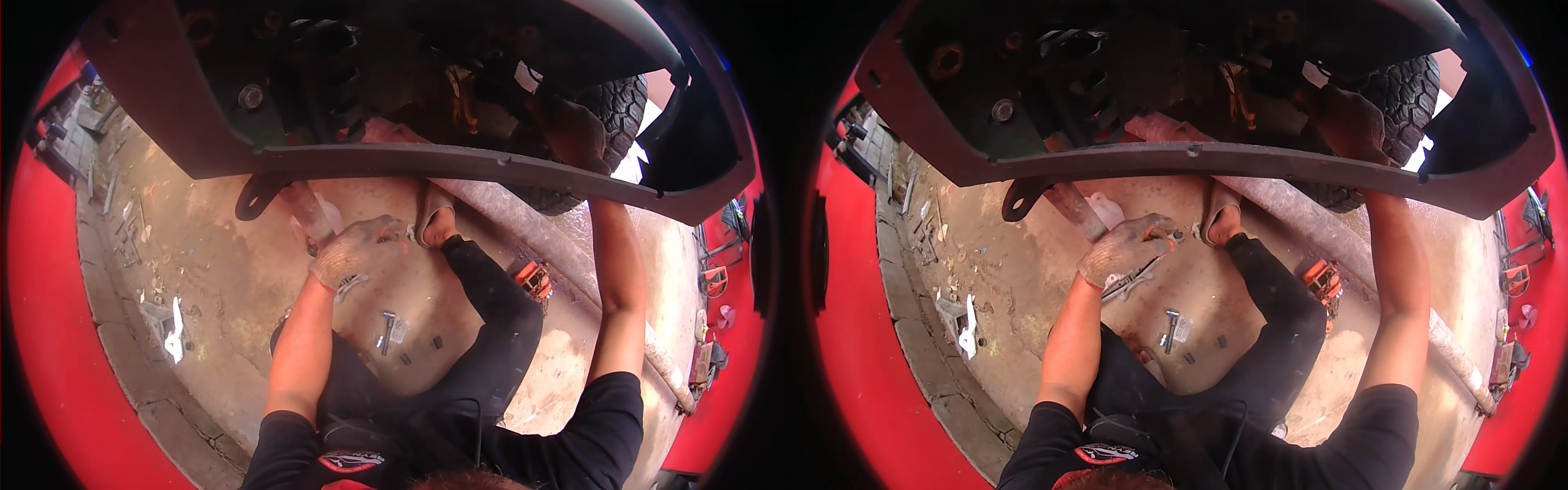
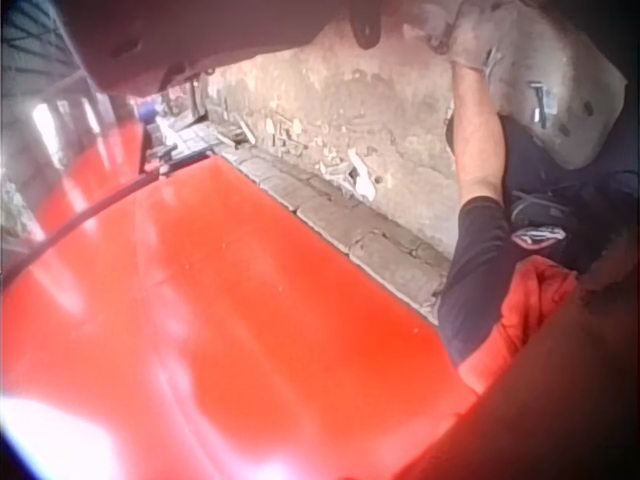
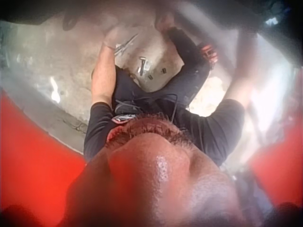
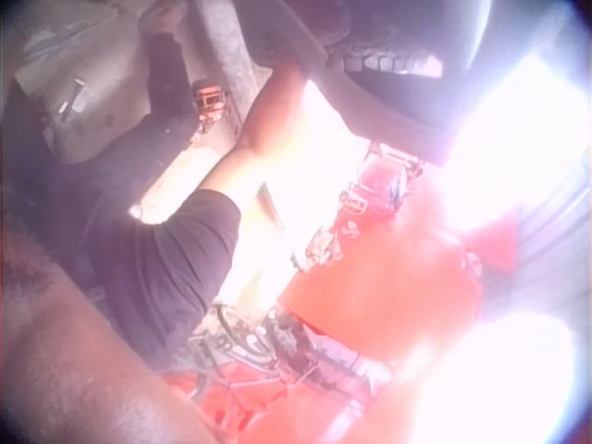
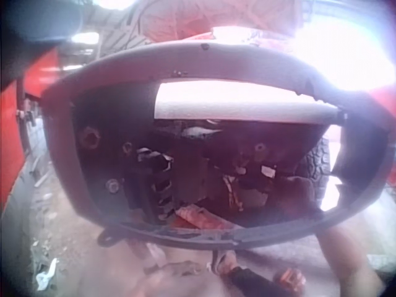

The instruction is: The person works under the front bumper of a vehicle, reaching into the engine or suspension area with gloved hands and later using a long metal bar.

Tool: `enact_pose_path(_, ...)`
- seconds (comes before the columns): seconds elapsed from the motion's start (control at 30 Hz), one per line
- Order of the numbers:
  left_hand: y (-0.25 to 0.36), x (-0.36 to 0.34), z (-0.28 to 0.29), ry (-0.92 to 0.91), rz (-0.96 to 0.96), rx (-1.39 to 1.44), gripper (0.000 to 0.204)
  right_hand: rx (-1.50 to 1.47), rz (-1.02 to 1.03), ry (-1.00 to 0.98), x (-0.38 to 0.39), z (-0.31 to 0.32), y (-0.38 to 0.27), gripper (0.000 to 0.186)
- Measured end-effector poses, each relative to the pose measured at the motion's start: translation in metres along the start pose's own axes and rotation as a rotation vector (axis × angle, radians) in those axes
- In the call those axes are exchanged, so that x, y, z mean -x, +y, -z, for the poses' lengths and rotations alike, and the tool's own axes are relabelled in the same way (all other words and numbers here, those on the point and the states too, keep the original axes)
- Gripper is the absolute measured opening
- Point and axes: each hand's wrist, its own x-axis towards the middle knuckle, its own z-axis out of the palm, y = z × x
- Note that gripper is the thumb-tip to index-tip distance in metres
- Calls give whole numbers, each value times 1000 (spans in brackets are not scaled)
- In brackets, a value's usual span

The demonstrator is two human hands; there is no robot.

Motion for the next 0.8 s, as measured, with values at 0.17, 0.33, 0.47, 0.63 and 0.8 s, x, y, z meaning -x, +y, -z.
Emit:
enact_pose_path(0.17,-3,-4,-5,-2,-43,39,48,-149,-20,46,6,-20,5,33)
enact_pose_path(0.33,13,2,-2,-22,23,33,45,-412,-192,29,15,-44,-11,36)
enact_pose_path(0.47,16,1,1,-28,45,13,44,-395,-266,30,15,-74,-14,43)
enact_pose_path(0.63,13,4,2,-20,59,17,46,-385,-361,-81,10,-64,-20,55)
enact_pose_path(0.8,69,35,7,98,-74,28,46,-342,-160,16,3,-64,-2,42)
